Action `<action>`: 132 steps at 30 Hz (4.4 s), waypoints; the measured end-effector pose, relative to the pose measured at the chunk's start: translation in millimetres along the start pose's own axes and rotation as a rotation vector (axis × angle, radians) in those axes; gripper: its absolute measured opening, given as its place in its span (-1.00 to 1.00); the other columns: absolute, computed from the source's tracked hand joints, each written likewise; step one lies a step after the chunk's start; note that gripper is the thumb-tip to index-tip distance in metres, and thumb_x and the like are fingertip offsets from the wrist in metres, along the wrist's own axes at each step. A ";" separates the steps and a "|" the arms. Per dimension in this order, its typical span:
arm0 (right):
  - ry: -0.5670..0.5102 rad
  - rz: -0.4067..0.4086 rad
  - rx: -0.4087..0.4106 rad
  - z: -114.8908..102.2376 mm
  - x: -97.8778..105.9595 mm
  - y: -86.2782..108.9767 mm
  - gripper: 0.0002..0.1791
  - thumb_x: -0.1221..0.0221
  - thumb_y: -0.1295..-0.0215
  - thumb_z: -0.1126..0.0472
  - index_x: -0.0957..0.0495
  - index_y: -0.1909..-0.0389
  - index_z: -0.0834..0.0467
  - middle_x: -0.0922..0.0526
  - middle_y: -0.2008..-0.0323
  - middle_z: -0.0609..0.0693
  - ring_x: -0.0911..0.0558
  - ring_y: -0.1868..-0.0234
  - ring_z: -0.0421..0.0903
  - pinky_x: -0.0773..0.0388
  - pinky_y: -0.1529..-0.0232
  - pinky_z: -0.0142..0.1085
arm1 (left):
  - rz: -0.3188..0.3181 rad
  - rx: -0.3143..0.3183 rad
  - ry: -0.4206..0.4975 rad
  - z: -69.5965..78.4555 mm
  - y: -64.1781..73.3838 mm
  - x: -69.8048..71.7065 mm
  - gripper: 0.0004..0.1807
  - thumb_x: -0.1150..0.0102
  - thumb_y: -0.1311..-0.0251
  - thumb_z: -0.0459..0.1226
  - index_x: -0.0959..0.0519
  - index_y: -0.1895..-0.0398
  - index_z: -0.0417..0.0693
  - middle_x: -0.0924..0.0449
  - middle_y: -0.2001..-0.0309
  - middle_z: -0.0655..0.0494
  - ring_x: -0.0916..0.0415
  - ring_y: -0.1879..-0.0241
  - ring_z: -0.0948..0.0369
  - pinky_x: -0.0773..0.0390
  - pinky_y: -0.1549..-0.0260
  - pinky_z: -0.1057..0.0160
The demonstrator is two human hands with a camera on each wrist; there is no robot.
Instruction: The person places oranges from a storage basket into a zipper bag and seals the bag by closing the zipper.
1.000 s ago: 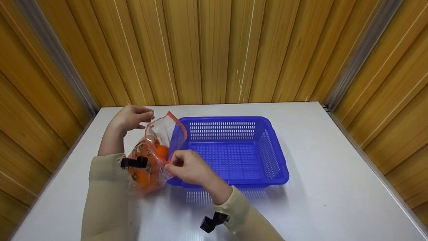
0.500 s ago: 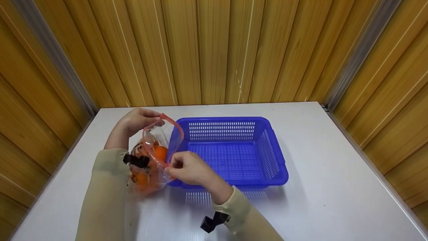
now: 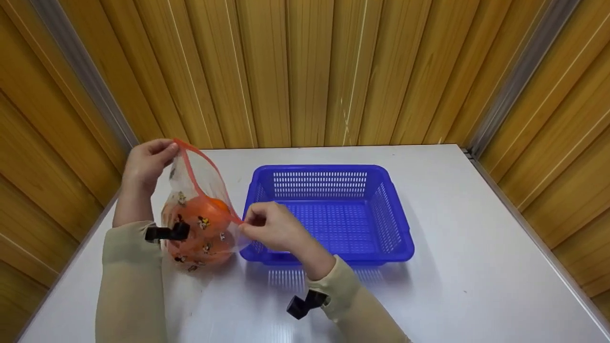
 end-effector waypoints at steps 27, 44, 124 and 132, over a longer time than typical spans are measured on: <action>0.066 0.127 0.175 -46.8 46.4 -75.7 -0.84 -0.34 -0.34 0.29 -0.77 0.10 0.18 -0.81 0.14 0.06 -0.73 0.14 -0.15 -0.70 0.09 -0.46 | 0.715 -0.117 0.988 -81.9 81.4 88.7 -0.88 -0.19 -0.38 -0.44 -0.73 0.17 -0.20 -0.64 0.19 0.06 -0.48 0.13 0.20 -0.67 0.23 0.47; -0.012 0.261 0.158 -29.5 57.1 -83.4 -0.91 -0.34 -0.33 0.28 -0.79 0.21 0.18 -0.80 0.24 0.05 -0.67 0.30 -0.23 -0.68 0.20 -0.47 | 0.461 -0.615 -0.097 73.1 103.6 -3.7 -0.74 -0.27 -0.38 -0.34 -0.70 -0.07 -0.23 -0.75 0.01 0.01 -0.65 -0.10 0.17 -0.58 -0.26 0.24; -0.049 0.231 0.223 -24.4 62.2 -63.1 -0.91 -0.33 -0.35 0.31 -0.75 0.24 0.27 -0.80 0.28 0.15 -0.61 0.38 -0.31 -0.55 0.32 -0.54 | 0.478 -0.435 -0.709 9.8 112.5 63.7 -0.73 -0.20 -0.43 -0.27 -0.68 -0.03 -0.29 -0.69 0.02 -0.31 -0.61 0.06 -0.23 -0.64 -0.01 0.12; -0.064 0.227 0.203 -23.9 63.0 -60.7 -0.91 -0.33 -0.36 0.29 -0.75 0.24 0.25 -0.80 0.27 0.12 -0.60 0.36 -0.29 -0.57 0.29 -0.53 | 0.591 -0.393 -0.687 -0.4 122.0 89.0 -0.69 -0.20 -0.44 -0.22 -0.69 -0.04 -0.29 -0.70 0.00 -0.31 -0.63 0.03 -0.23 -0.36 0.03 0.70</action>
Point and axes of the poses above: each hand's wrist, its own y-axis away from the middle knuckle, its own x-axis out of the back of the hand, z = x × y, the point moved 9 cm from there along -y, towards the middle knuckle
